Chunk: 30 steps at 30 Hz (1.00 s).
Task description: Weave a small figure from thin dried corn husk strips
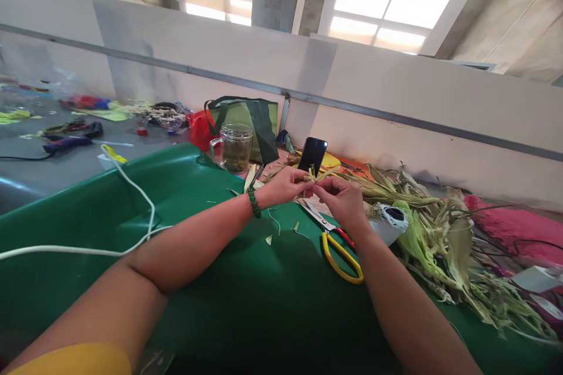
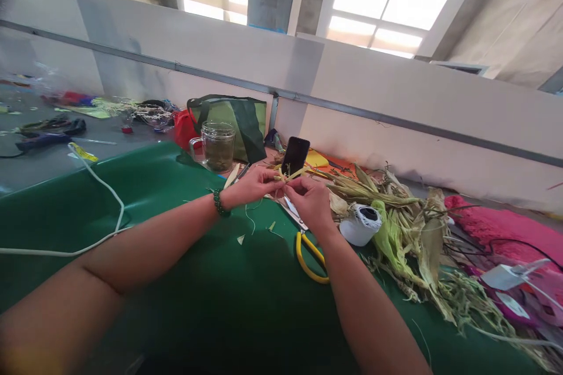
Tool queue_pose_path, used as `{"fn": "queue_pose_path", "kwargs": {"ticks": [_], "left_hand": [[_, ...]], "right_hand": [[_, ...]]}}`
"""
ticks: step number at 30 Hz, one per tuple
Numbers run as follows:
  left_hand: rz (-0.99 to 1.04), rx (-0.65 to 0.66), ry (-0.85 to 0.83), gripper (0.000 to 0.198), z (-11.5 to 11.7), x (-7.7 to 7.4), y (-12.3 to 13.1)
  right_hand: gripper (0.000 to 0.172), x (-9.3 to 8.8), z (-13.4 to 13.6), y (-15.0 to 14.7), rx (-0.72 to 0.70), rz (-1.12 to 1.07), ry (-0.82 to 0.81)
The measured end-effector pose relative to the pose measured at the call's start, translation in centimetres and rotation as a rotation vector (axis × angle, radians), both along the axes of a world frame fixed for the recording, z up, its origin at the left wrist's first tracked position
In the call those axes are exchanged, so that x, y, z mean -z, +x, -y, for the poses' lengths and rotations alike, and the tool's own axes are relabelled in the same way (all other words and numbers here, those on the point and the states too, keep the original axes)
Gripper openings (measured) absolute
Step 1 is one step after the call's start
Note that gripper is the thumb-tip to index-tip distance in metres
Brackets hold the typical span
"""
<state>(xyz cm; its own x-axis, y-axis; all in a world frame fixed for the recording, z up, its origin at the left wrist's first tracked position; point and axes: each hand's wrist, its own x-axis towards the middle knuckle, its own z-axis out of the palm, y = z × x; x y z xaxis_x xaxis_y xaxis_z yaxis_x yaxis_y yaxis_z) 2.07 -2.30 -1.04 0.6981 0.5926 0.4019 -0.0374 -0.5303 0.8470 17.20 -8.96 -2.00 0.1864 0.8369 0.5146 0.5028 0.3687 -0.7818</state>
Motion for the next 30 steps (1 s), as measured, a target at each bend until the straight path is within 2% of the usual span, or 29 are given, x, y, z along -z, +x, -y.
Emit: {"fn": "queue_pose_path", "kwargs": {"ticks": [5,9,12,20,25,30], "left_hand": [[0.006,0.021,-0.059,0.024,-0.3,0.0,-0.1],[-0.026,0.070,-0.125,0.026,0.0,-0.2,-0.1],[-0.006,0.095,-0.156,0.030,0.2,-0.2,-0.1],[0.088,0.118,-0.269,0.027,0.0,0.3,0.4],[0.118,0.111,-0.246,0.031,-0.2,0.3,0.3],[0.102,0.086,-0.156,0.038,0.0,0.2,0.2]], "right_hand": [[0.015,-0.2,-0.4,1.0,0.084,0.012,0.187],[0.011,-0.5,-0.1,1.0,0.025,0.116,0.416],[0.010,-0.6,0.4,0.4,-0.033,0.267,0.503],[0.012,-0.4,0.7,0.2,0.003,0.292,0.361],[0.017,-0.3,0.4,0.4,0.027,0.281,0.305],[0.017,-0.7,0.5,0.7,0.022,0.273,0.250]]}}
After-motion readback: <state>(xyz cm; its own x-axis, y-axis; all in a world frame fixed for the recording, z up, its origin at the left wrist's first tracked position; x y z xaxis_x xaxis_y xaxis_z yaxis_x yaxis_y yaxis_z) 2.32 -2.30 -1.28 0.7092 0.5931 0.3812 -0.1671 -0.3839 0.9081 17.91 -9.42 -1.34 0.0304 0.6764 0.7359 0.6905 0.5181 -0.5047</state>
